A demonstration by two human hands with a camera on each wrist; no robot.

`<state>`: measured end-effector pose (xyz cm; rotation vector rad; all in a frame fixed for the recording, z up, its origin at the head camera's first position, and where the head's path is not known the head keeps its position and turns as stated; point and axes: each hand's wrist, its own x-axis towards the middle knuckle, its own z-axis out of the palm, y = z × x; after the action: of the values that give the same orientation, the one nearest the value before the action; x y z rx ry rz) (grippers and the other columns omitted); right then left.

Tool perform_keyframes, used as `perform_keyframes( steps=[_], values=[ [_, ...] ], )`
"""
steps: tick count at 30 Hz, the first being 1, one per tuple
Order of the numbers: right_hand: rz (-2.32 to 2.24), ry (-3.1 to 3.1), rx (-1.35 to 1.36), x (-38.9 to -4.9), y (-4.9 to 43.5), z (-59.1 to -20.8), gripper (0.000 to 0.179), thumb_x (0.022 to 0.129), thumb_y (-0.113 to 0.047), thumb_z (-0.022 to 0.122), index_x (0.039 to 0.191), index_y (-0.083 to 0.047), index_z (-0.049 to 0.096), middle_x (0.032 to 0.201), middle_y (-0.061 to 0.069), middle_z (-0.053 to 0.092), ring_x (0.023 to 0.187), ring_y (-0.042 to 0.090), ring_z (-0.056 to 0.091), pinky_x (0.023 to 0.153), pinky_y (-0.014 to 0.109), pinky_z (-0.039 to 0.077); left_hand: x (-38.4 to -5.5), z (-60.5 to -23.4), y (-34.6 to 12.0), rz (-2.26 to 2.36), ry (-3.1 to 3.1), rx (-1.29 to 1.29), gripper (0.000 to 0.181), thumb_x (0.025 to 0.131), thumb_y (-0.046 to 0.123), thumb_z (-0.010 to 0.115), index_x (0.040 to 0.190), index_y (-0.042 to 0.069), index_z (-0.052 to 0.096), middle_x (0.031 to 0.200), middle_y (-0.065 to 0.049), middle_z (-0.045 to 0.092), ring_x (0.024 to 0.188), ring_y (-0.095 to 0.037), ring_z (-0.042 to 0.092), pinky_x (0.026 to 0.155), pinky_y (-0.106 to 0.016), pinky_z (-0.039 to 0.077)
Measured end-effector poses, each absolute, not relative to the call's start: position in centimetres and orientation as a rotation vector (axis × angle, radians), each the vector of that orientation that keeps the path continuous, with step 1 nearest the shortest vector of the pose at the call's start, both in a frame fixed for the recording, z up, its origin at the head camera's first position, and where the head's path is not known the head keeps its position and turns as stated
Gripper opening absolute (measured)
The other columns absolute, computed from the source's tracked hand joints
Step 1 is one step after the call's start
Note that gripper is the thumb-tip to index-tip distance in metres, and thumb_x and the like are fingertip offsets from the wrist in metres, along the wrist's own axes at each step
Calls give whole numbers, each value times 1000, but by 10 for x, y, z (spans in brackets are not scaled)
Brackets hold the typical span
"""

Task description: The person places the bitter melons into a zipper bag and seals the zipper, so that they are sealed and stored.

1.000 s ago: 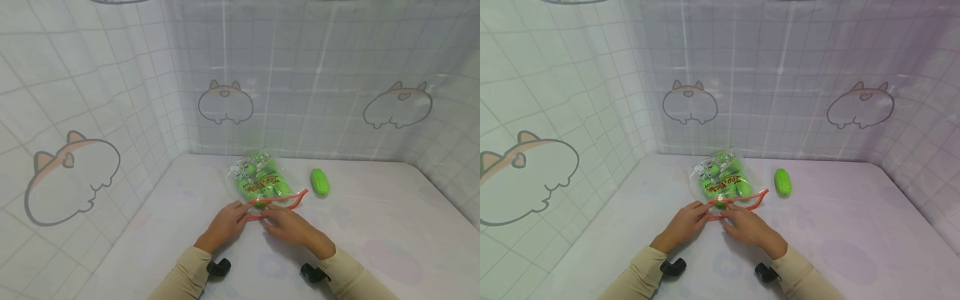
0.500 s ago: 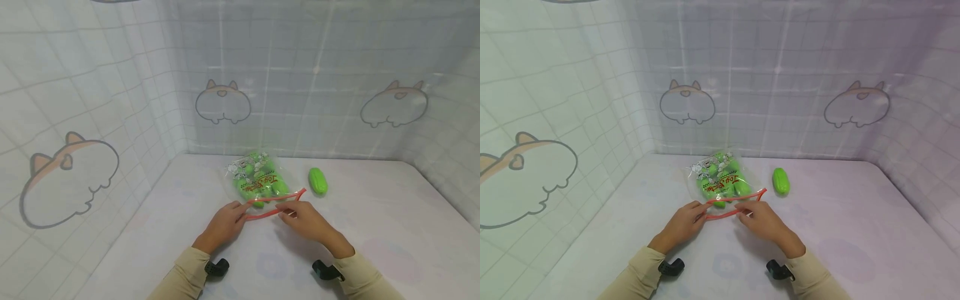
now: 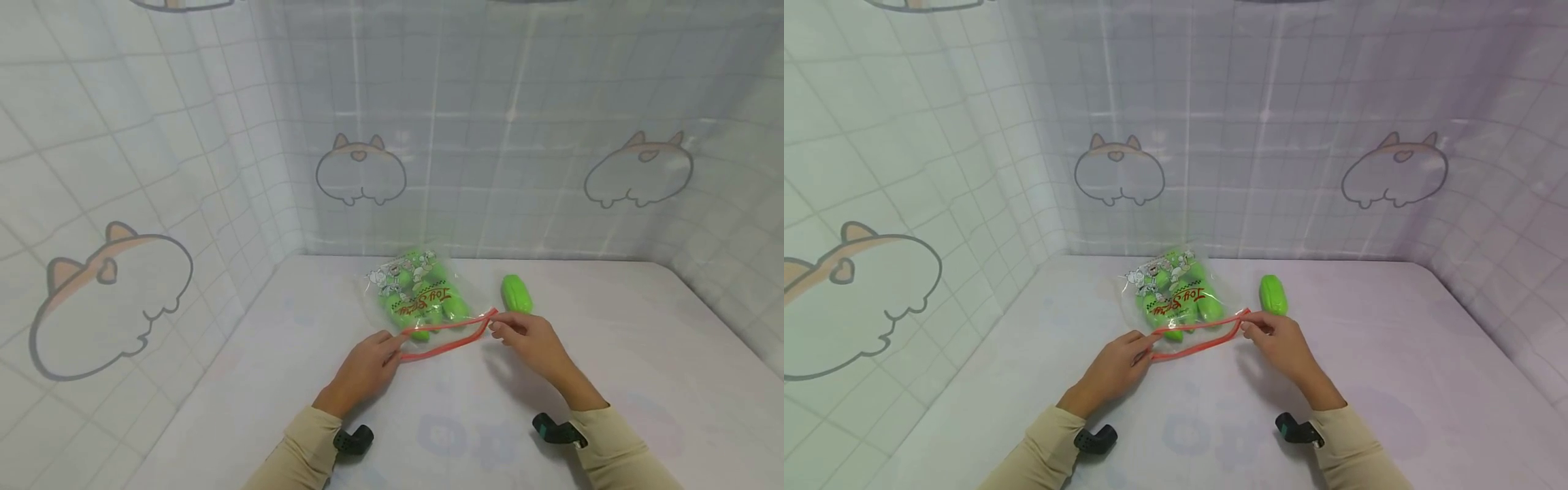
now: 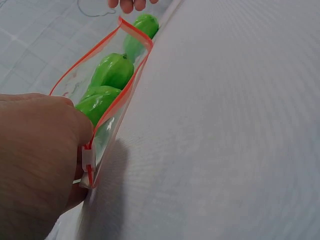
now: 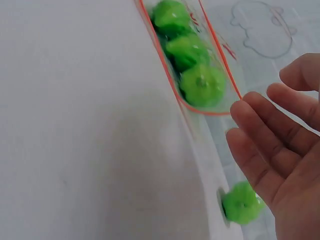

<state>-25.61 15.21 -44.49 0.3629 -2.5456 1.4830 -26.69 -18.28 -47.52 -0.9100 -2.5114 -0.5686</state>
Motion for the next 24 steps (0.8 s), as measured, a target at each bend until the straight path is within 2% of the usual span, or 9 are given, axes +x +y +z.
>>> perform_keyframes(
  steps=[3, 10, 20, 24],
  values=[
    [1473, -2534, 338, -258, 160, -445, 30, 98, -22, 66, 120, 0, 70, 102, 14, 73, 95, 30, 69, 80, 39, 58, -267, -475, -182, -578, -2506, -910, 40, 92, 9, 68, 132, 17, 68, 85, 8, 57, 70, -7, 47, 60, -20, 45],
    [1488, -2527, 255, -261, 174, -448, 35, 98, -21, 67, 125, 1, 67, 105, 14, 72, 98, 29, 69, 79, 30, 58, -266, -476, -181, -579, -2509, -908, 39, 93, 9, 68, 131, 18, 69, 87, 8, 59, 71, -6, 49, 61, -21, 46],
    [1448, -2544, 98, -263, 193, -450, 39, 99, -30, 64, 125, -1, 67, 108, 17, 72, 92, 29, 69, 80, 38, 56, -266, -477, -181, -581, -2478, -916, 40, 92, 10, 69, 131, 17, 69, 86, 8, 58, 71, -6, 49, 62, -22, 47],
    [1456, -2517, 15, -266, 202, -451, 37, 100, -28, 63, 125, 0, 67, 110, 19, 71, 92, 30, 68, 79, 34, 57, -266, -478, -181, -586, -2452, -915, 39, 91, 9, 70, 129, 16, 70, 84, 7, 58, 69, -7, 48, 60, -22, 45]
  ],
)
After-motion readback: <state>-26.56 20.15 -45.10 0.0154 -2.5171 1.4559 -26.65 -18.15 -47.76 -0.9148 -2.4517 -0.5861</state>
